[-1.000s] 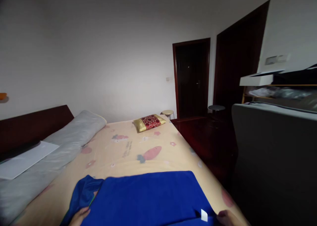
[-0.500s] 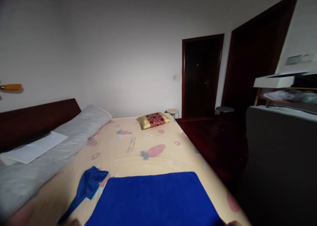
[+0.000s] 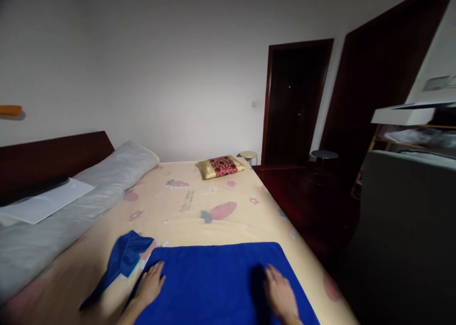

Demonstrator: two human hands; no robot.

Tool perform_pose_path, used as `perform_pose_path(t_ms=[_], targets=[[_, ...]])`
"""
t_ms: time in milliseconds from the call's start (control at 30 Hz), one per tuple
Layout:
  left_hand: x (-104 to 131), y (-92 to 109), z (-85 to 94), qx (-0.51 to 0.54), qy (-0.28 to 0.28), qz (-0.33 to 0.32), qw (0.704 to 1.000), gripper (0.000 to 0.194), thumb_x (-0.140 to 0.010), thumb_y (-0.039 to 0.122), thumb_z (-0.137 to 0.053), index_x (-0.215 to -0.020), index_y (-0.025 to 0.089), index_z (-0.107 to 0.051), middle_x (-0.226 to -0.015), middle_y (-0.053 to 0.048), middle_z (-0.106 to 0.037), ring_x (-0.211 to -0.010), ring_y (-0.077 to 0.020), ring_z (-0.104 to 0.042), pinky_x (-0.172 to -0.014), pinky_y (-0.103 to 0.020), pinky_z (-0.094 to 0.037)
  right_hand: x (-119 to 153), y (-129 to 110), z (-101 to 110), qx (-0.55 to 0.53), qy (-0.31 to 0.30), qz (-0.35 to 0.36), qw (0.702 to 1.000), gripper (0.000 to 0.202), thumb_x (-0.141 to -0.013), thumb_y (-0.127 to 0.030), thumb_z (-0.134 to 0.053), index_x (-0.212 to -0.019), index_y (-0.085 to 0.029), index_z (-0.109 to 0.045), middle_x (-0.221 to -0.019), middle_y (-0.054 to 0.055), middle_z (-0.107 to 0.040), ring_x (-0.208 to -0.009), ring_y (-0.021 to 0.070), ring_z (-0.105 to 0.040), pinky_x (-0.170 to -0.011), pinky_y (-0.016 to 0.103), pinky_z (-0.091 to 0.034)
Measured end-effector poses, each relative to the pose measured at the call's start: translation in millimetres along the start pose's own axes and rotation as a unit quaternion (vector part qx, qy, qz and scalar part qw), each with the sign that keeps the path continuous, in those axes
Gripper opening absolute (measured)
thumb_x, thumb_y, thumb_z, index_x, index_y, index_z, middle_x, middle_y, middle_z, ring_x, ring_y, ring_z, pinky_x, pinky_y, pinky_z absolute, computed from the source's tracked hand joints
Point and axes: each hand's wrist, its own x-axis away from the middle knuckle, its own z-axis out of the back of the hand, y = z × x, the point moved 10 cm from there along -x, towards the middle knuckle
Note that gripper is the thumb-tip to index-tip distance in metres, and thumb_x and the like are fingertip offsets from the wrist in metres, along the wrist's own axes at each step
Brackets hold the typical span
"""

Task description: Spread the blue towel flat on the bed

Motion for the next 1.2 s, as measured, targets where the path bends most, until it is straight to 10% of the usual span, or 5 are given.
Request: perform_pose_path(t_ms=[200,333,433,700,1200], targets=[[0,154,-58.2,0.080,-0.078,-0.123,0.986,0.067,-0.087,0.025,-0.023,-0.153,0.015,-0.013,-0.163,-0.002,-0.009,-0.150,-0.0163,-0.008,-0.123,-0.041,-0.015,-1,-165,-93,-0.149,-0.095,0.112,0.978,0.054,-0.092,-0.045,-0.032,-0.145,-0.034,-0.036,-0.155,0.002,-0.032,-0.143,0.0242,-0.030,-0.116,0.046,-0.033],[-1,180,-92.7,0.116,-0.135,-0.158,0.971,0.066,-0.087,0.032,-0.029,-0.152,0.030,-0.017,-0.161,0.007,-0.009,-0.150,-0.0151,-0.008,-0.125,-0.043,-0.010,-7,-196,-129,-0.179,-0.120,0.153,0.964,0.051,-0.091,-0.043,-0.037,-0.142,-0.041,-0.038,-0.152,-0.002,-0.034,-0.141,0.0250,-0.032,-0.115,0.045,-0.033],[-21,144,-86.2,0.118,-0.096,-0.154,0.976,0.060,-0.091,0.040,-0.029,-0.150,0.037,-0.023,-0.161,0.007,-0.013,-0.150,-0.0164,-0.013,-0.124,-0.044,-0.015,-24,-165,-127,-0.158,-0.101,0.164,0.969,0.050,-0.092,-0.046,-0.035,-0.142,-0.041,-0.037,-0.152,-0.002,-0.033,-0.141,0.0255,-0.032,-0.116,0.050,-0.031],[-71,-43,-65.5,-0.041,0.043,0.101,0.993,0.059,-0.095,0.040,-0.019,-0.150,0.023,-0.027,-0.161,-0.005,-0.020,-0.149,-0.0217,-0.020,-0.119,-0.047,-0.024,-62,46,-88,0.010,0.028,-0.054,0.998,0.067,-0.088,-0.055,-0.029,-0.147,-0.024,-0.033,-0.156,0.005,-0.032,-0.145,0.0253,-0.026,-0.117,0.053,-0.029],[-69,-45,-63.0,-0.058,0.091,0.105,0.989,0.061,-0.095,0.044,-0.014,-0.149,0.023,-0.034,-0.159,-0.005,-0.033,-0.147,-0.0213,-0.028,-0.118,-0.043,-0.025,-57,47,-82,0.049,0.047,-0.065,0.996,0.068,-0.090,-0.056,-0.023,-0.148,-0.023,-0.033,-0.156,0.005,-0.035,-0.146,0.0230,-0.028,-0.115,0.051,-0.030]])
